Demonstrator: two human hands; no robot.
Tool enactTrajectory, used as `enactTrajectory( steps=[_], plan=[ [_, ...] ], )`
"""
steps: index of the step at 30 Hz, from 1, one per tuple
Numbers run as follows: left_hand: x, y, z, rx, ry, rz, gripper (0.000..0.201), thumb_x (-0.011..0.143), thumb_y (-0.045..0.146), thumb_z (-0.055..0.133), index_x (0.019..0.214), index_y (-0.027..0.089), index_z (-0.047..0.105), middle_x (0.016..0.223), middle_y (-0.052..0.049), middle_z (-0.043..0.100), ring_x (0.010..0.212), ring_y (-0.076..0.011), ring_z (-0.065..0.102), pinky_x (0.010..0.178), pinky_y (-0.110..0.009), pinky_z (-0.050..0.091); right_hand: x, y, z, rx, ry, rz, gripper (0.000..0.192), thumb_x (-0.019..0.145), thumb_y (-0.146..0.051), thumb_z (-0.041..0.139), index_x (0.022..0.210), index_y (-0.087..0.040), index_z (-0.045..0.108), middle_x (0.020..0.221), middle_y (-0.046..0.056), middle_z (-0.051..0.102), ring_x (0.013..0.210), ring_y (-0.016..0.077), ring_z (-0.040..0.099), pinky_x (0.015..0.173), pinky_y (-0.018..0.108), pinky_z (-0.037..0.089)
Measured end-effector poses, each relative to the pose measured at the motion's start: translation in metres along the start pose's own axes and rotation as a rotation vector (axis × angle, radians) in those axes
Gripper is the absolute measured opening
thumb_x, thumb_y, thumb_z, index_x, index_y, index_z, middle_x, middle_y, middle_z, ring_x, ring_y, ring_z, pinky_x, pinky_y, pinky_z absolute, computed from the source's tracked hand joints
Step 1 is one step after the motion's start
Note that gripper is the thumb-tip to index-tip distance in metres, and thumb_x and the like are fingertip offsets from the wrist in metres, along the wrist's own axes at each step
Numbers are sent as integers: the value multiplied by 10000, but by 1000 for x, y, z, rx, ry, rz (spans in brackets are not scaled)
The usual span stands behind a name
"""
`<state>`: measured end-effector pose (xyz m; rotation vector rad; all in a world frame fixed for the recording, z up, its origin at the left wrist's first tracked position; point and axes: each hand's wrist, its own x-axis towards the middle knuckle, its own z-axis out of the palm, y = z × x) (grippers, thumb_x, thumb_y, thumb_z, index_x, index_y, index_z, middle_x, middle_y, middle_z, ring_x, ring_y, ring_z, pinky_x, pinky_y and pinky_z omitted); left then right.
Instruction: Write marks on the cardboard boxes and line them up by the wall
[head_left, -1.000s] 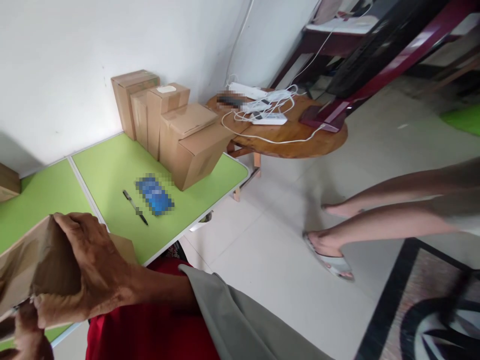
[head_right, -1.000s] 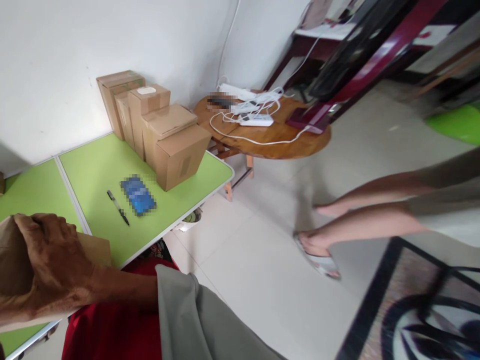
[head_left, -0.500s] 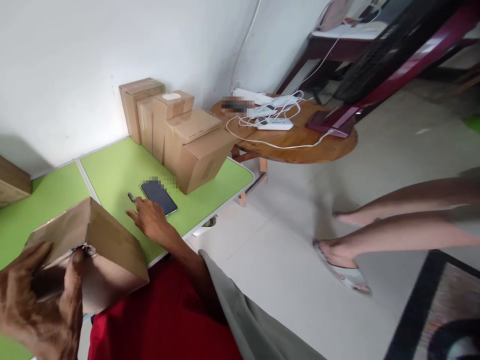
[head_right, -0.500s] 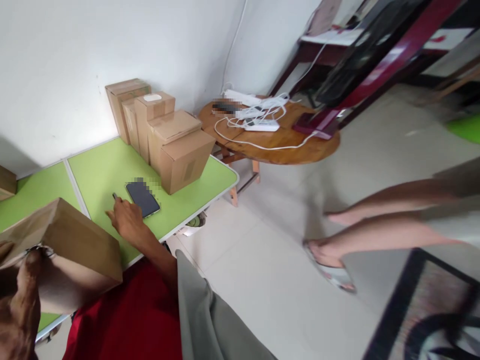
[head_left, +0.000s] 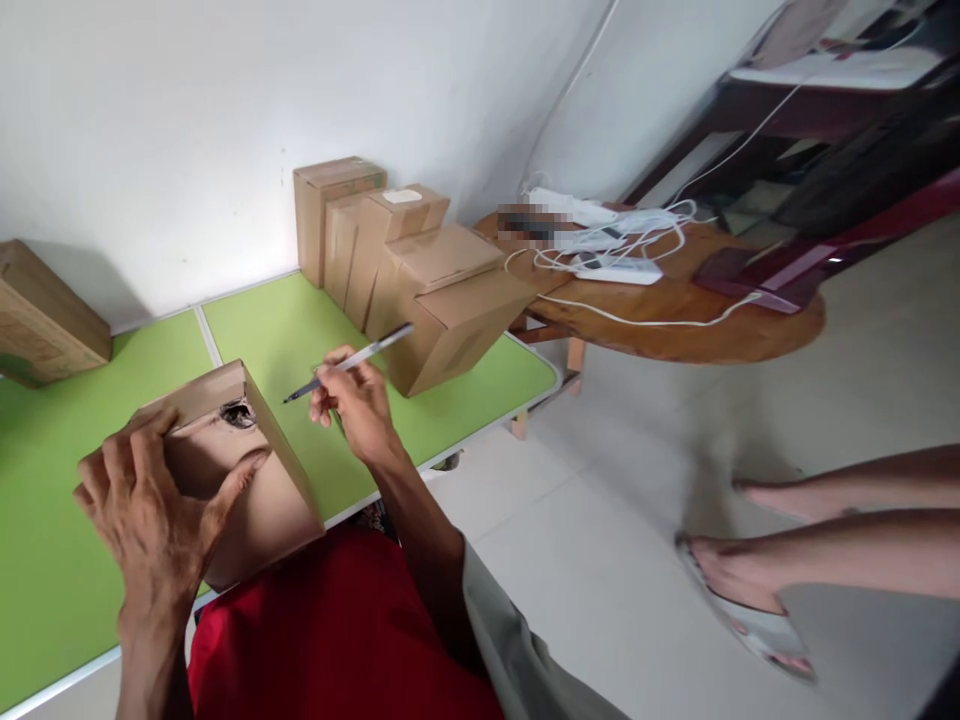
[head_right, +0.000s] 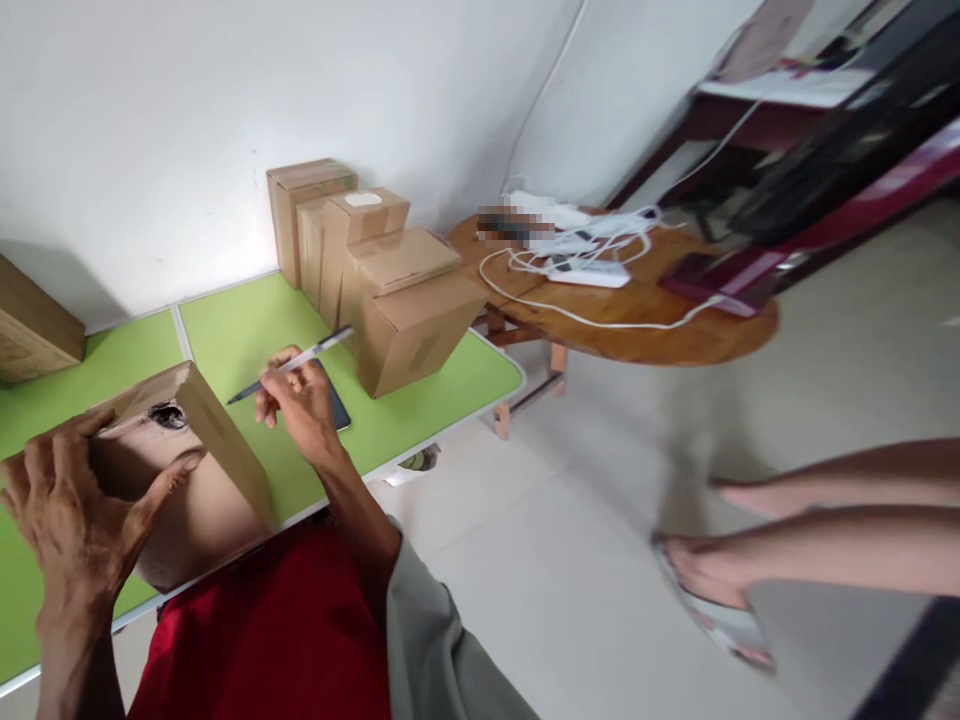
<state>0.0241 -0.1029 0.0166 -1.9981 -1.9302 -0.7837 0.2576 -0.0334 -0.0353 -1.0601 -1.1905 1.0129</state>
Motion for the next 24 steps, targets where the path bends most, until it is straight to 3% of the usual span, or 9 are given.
enactTrajectory(
  steps=[2,4,7,11,17,24],
  plan=[
    [6,6,0,4,-10,-18,921,848,924,707,1405,191,696,1389,-269,705,1331,-540,577,1133,-693,443,-8,-17,3,384,31,-135,301,1041,-550,691,993,-285,558,711,-46,717,571,176,723,512,262,538],
    [11,12,1,3,-25,-32,898,854,926,690,1373,193,706,1362,-265,708,1320,-536,581,1129,-694,446,-19,-32,11,479,-16,-190,390,1007,-648,763,993,-280,634,781,-6,774,661,199,780,586,302,615],
    [14,18,1,9,-30,-29,878,870,927,673,1362,200,710,1347,-262,714,1303,-529,594,1121,-697,450,-33,-43,28,460,-84,-211,467,985,-726,804,1028,-265,740,914,54,835,812,232,834,699,351,690],
    [13,19,1,25,-28,-33,891,879,944,650,1357,194,712,1339,-278,716,1290,-536,610,1107,-703,459,-40,-38,40,399,-119,-217,455,1018,-700,806,1074,-248,794,962,59,840,817,200,821,751,325,698],
    [14,19,0,38,-60,-59,944,855,1001,582,1316,188,715,1349,-297,705,1302,-560,602,1101,-719,460,-42,-30,38,211,-71,-275,377,1093,-624,741,1120,-262,844,1066,77,832,904,208,817,770,311,681],
    [15,20,0,17,-80,-75,1003,848,985,552,1345,129,713,1360,-332,675,1311,-590,575,1101,-745,435,-41,-36,34,29,-14,-382,307,1108,-528,724,1071,-251,852,975,59,810,753,178,753,711,303,652]
  ],
)
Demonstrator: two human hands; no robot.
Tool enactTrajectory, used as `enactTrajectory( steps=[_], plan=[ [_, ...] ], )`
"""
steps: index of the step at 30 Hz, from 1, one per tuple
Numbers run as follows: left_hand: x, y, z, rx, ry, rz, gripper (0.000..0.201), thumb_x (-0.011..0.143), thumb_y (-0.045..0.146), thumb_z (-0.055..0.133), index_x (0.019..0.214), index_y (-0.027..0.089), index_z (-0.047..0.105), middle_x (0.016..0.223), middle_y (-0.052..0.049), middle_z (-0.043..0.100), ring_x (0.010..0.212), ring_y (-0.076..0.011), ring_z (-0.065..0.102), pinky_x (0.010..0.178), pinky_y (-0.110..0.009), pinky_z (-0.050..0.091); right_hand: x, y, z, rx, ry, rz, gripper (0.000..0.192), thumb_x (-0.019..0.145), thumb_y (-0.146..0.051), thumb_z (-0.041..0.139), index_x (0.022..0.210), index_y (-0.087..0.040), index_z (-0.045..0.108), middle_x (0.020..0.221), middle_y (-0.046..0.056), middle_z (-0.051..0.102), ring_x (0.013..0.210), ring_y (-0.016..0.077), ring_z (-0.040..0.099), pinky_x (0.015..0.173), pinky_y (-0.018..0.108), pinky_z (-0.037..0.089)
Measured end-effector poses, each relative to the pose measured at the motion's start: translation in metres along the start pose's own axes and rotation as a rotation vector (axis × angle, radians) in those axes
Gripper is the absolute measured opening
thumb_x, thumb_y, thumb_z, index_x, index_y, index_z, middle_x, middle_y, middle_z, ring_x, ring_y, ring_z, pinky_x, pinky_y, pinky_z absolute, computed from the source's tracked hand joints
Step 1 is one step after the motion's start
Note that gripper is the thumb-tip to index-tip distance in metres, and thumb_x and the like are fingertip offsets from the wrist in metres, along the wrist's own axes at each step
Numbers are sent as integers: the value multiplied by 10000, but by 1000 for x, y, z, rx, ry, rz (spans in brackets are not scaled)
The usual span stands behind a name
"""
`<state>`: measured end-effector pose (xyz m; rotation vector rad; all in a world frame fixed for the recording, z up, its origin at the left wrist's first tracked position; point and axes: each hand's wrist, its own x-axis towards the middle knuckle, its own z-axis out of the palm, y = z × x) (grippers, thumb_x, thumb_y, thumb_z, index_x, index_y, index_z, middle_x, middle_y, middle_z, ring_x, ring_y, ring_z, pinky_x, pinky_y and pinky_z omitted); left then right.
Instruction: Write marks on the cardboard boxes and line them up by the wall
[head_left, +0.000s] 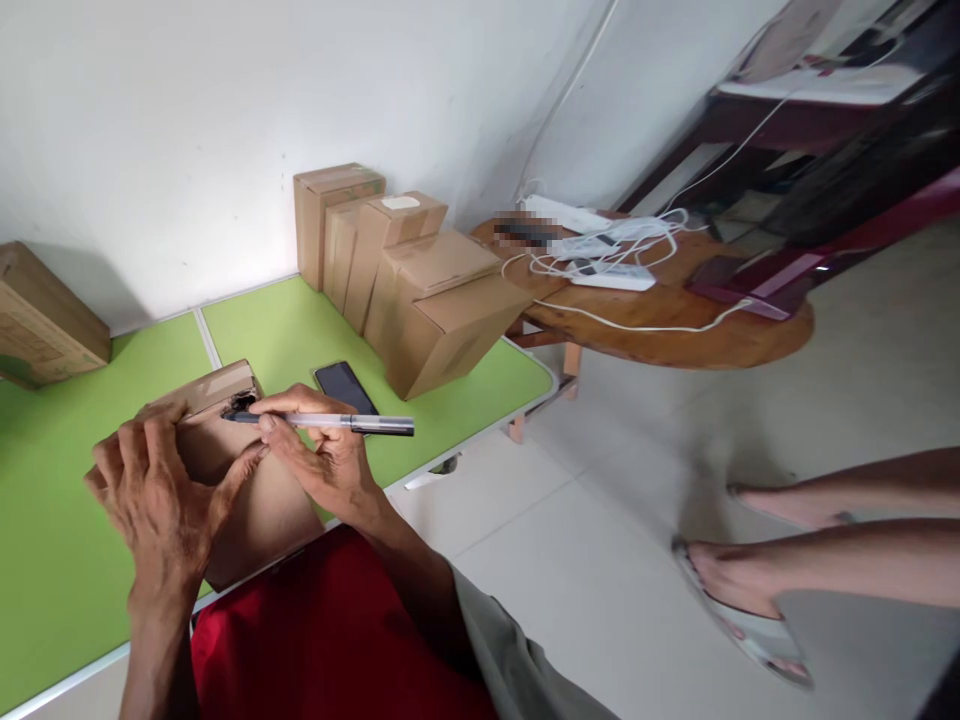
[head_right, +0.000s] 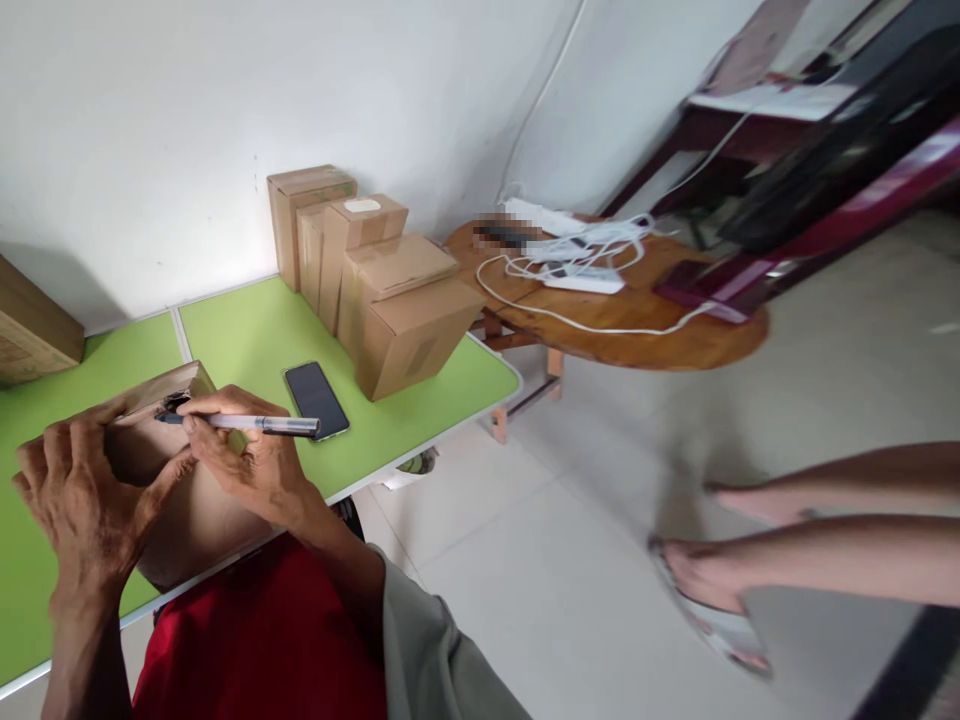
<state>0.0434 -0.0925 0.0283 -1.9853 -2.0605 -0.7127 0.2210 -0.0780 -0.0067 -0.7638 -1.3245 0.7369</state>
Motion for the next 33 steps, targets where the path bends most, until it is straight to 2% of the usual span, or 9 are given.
enactTrajectory(
  steps=[6,11,15,20,25,27,30,31,33],
  plan=[
    [-1,-2,1,-16,41,21,923,910,924,515,1388,160,712,1357,-298,695,1295,-551,588,1112,-719,435,2,-2,-3,6,-48,-4,230,1099,-441,701,1031,-258,821,976,49,798,859,187,756,749,289,623],
    [-2,-3,1,-16,23,30,958,885,938,586,1425,155,704,1367,-298,686,1303,-562,577,1119,-735,433,4,-4,-12,-54,-73,26,212,1060,-384,670,927,-260,778,843,11,760,703,163,656,628,269,551],
    [-2,-4,3,2,52,33,998,866,1006,531,1379,170,717,1366,-287,699,1318,-561,577,1129,-726,442,6,-11,-21,-116,19,41,201,1020,-344,655,847,-260,716,741,-19,703,595,138,558,568,256,484],
    [-2,-6,5,5,51,35,1018,851,1030,528,1386,180,700,1374,-283,685,1330,-557,572,1145,-725,437,9,-10,-24,-135,132,58,232,1043,-376,650,838,-267,662,679,-41,608,562,132,510,560,262,434],
    [-3,-5,3,-28,53,21,949,848,994,590,1380,217,704,1366,-255,692,1338,-550,569,1164,-725,426,29,16,-19,-130,179,25,346,1157,-550,594,1022,-254,711,847,3,715,694,161,646,638,273,503],
    [-3,-4,2,-20,49,21,975,853,998,574,1387,193,709,1369,-274,690,1333,-561,570,1158,-730,430,39,32,-15,-375,89,148,402,1210,-555,514,1077,-233,713,920,37,766,776,183,709,705,286,537],
    [-4,-5,3,-6,54,30,1004,867,1000,547,1406,167,705,1383,-295,681,1336,-570,565,1152,-736,434,46,55,-7,-867,-255,437,366,1241,-456,496,1178,-199,748,1131,123,848,1030,248,809,872,324,574],
    [-4,-6,3,-9,65,31,987,875,990,545,1403,172,707,1382,-294,681,1336,-568,564,1151,-739,432,45,63,-4,-957,-351,503,334,1233,-421,521,1209,-190,762,1203,150,855,1118,273,819,913,338,578],
    [-5,-10,4,-22,84,34,936,894,962,546,1384,182,712,1368,-289,681,1332,-563,563,1149,-745,427,40,77,4,-1017,-444,570,283,1206,-359,576,1232,-168,783,1281,193,851,1218,310,819,951,353,586]
  ],
)
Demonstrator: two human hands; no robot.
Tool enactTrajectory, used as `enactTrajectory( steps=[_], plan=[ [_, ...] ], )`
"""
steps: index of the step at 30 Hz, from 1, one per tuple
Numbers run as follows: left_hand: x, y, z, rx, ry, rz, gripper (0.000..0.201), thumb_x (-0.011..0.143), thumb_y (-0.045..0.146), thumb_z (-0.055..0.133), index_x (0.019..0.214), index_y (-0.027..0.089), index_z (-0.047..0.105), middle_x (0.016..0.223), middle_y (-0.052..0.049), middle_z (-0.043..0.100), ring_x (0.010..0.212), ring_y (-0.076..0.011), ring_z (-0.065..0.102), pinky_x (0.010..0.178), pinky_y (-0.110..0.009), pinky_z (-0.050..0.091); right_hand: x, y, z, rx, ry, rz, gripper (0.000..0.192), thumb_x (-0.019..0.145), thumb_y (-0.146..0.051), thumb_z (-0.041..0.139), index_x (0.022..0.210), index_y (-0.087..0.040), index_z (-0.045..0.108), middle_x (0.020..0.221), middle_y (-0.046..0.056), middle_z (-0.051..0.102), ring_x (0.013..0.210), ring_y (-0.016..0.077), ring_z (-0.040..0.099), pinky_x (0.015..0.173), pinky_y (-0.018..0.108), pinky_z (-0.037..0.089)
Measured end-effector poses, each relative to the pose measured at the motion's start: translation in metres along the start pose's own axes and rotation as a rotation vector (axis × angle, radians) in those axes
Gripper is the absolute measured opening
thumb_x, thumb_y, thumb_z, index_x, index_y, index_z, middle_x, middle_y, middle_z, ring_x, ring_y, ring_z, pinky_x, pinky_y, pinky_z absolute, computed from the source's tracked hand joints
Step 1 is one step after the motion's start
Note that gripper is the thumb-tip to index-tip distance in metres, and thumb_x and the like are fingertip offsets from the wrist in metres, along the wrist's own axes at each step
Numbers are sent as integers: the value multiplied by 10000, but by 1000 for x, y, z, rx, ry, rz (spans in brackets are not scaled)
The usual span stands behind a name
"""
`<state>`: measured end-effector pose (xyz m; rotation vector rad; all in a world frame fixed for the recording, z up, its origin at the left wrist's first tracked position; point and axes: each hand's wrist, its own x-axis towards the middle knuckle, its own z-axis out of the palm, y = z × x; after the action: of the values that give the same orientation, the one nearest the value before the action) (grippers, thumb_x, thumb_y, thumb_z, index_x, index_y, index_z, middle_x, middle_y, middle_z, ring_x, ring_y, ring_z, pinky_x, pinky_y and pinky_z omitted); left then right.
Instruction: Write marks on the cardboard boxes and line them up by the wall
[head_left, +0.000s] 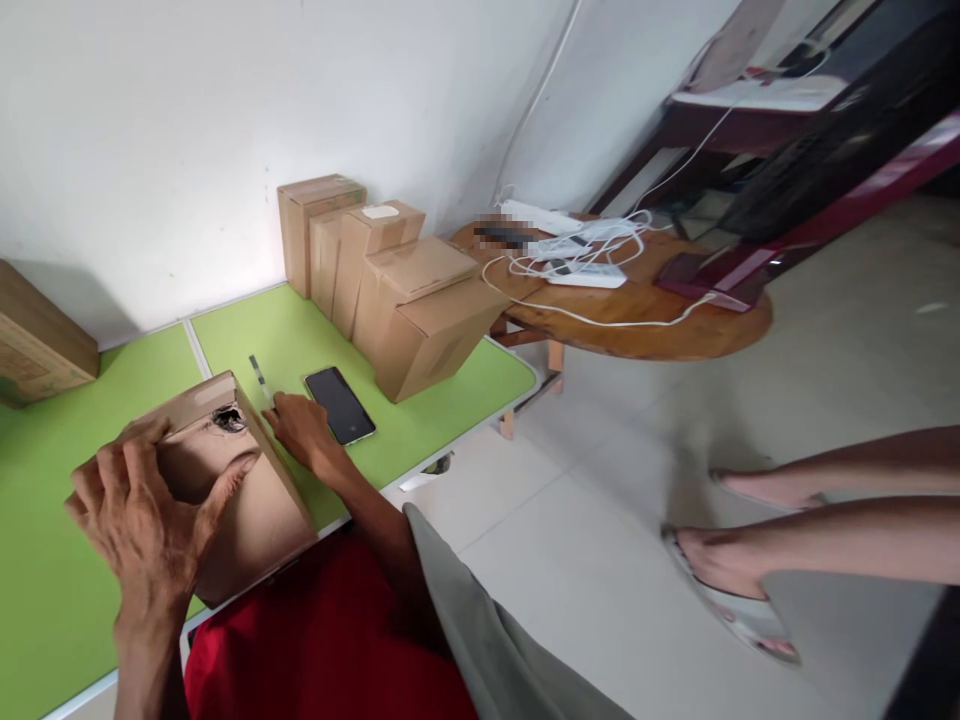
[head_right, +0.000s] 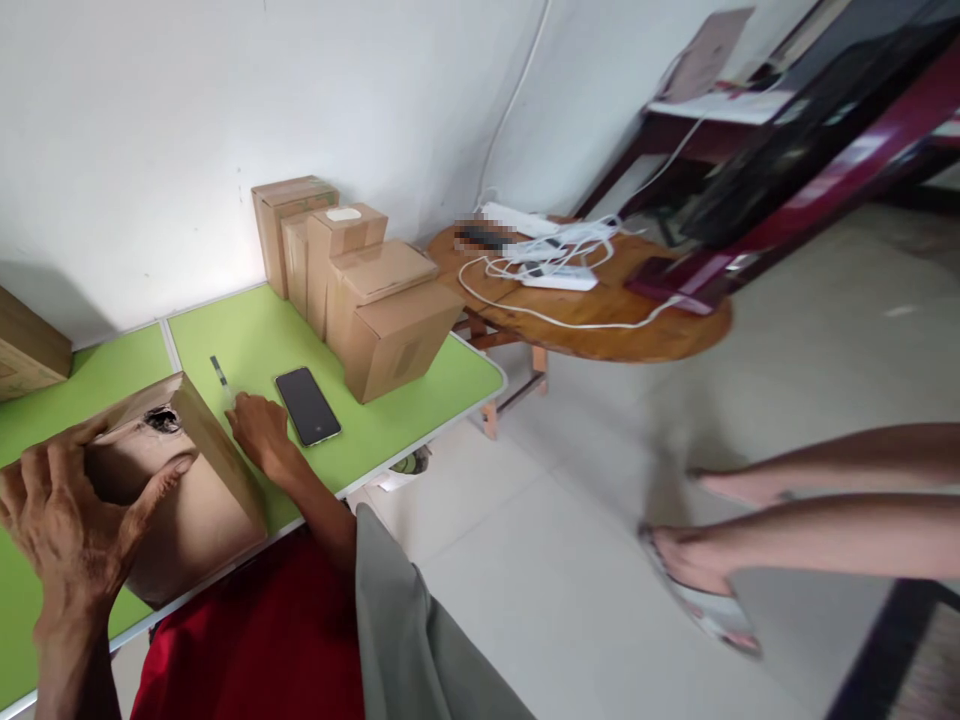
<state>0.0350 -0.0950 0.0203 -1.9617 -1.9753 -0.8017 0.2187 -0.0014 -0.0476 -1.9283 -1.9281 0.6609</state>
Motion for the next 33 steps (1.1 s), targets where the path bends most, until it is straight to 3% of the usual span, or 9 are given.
enactTrajectory(
  steps=[4,7,13,16,19,22,25,27,33],
  plan=[
    [-2,-8,2,-18,28,21,868,923,911,556,1377,188,711,1370,-278,669,1340,-550,558,1161,-741,414,4,3,25,-45,-70,53,277,1187,-337,615,1271,-136,787,1325,240,835,1273,318,815,988,350,598],
    [-1,-9,3,-23,29,11,889,909,932,547,1353,182,721,1365,-280,677,1327,-545,568,1160,-738,417,7,6,32,-64,-87,79,300,1200,-352,597,1311,-139,777,1358,238,825,1307,321,806,1014,358,603],
    [0,-5,3,-67,49,-4,838,960,878,519,1318,162,764,1295,-281,711,1272,-526,604,1153,-730,416,-1,9,26,-11,-38,67,258,1177,-316,654,1335,-134,745,1406,235,800,1325,333,790,1039,382,603],
    [-3,-8,2,-94,79,18,816,975,850,535,1331,157,778,1280,-274,722,1243,-519,612,1146,-726,422,-15,14,15,123,15,-5,296,1217,-388,583,1374,-168,705,1399,151,806,1306,267,778,1061,351,587],
    [-5,-12,1,-119,114,34,792,977,839,556,1326,167,790,1264,-258,730,1236,-512,609,1154,-721,420,-34,17,3,634,-9,-199,471,1242,-565,440,1462,-213,663,1405,100,797,1312,245,758,1093,371,582],
    [-6,-14,0,-133,141,39,806,974,845,567,1329,158,796,1243,-257,726,1252,-526,598,1164,-739,412,-54,11,-5,1004,-152,-340,848,1071,-798,658,1697,-245,510,1699,161,612,1574,330,593,1260,478,506],
    [-8,-17,1,-162,158,41,819,970,852,587,1337,151,797,1218,-252,717,1304,-546,587,1199,-766,393,-67,-2,-7,943,-214,-361,1379,769,-776,994,1846,-283,288,1884,196,338,1760,403,320,1417,586,318],
    [-10,-22,2,-194,182,46,783,975,830,613,1360,172,790,1253,-241,719,1360,-539,587,1247,-773,360,-70,-7,-5,869,-215,-360,1535,674,-706,1079,1874,-293,214,1904,205,276,1792,417,229,1452,621,242],
    [-11,-44,8,-243,278,194,804,1007,690,713,1582,130,674,1494,-316,680,1452,-568,591,1287,-826,295,-64,-2,8,875,-269,-336,1416,773,-683,1030,1862,-211,258,1897,244,303,1783,422,272,1468,613,212]
  ],
)
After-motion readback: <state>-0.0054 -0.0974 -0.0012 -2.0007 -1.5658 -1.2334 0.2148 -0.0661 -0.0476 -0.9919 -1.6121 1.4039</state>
